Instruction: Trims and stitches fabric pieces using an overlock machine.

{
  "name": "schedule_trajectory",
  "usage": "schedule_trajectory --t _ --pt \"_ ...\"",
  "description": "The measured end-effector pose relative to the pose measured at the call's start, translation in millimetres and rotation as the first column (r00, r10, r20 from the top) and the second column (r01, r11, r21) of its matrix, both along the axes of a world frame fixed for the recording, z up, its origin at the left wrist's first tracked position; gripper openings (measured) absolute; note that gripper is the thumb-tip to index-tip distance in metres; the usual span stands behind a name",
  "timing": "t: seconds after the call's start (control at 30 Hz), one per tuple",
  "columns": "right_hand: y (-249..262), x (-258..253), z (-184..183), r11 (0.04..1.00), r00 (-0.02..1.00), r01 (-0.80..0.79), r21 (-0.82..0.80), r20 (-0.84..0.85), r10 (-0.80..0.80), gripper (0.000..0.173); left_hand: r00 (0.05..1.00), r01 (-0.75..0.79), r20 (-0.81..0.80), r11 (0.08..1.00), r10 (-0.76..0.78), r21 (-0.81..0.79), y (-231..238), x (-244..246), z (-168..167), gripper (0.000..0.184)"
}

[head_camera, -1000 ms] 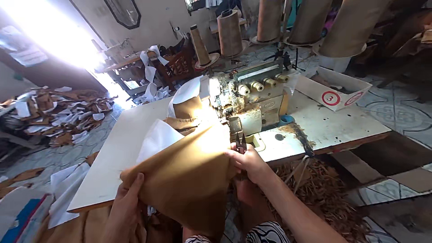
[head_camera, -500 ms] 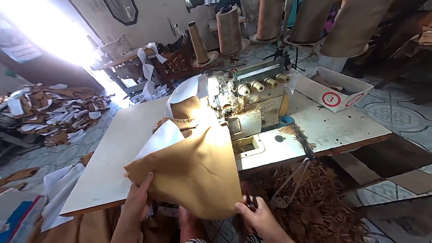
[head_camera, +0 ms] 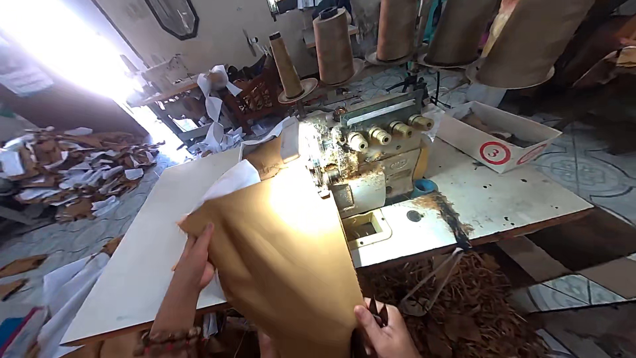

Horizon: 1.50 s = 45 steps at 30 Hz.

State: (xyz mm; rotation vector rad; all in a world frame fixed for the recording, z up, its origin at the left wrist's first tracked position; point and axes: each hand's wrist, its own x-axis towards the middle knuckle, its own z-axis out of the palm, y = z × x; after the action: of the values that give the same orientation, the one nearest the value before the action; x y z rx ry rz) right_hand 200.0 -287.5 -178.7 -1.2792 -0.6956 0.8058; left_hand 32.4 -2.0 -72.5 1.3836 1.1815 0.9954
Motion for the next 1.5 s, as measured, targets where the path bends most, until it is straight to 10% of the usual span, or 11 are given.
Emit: schedule_trajectory --t 0.47,0.57,0.7,0.8,0.93,1.2,1.5 --pt "106 54 59 0.999 0.984 0.046 -0.029 -0.170 -0.051 0.025 0.901 0.125 -0.432 0.978 -0.042 0.164 104 43 24 0.074" --pt "115 56 57 0.994 0.994 0.106 0.013 -0.025 -0.106 0.023 0.667 0.361 -0.733 0.918 -0.133 0.162 106 34 44 0.067" --pt "80 43 49 0.995 0.977 0.090 0.030 0.190 -0.095 0.017 -0.009 0.601 -0.997 0.796 -0.079 -0.068 67 38 87 0.035" --pt "30 9 14 0.993 0.954 0.110 0.034 0.278 -0.115 0.020 0.248 0.764 -0.964 0.592 0.098 0.256 -26 37 82 0.027" --pt "-41 -48 -40 0.987 0.929 0.072 0.146 0.351 -0.119 0.026 0.392 0.889 -0.871 0.365 -0.296 0.276 -171 39 5 0.036" --pt "-107 -71 -46 0.999 0.962 -0.036 -0.004 0.269 0.036 0.021 0.665 0.664 -0.607 0.716 -0.435 0.215 -254 13 -99 0.039" --pt "-108 -81 -47 0.992 0.964 -0.118 0.051 0.247 0.102 0.016 0.767 0.613 -0.441 0.736 -0.466 0.289 -277 -22 -112 0.054"
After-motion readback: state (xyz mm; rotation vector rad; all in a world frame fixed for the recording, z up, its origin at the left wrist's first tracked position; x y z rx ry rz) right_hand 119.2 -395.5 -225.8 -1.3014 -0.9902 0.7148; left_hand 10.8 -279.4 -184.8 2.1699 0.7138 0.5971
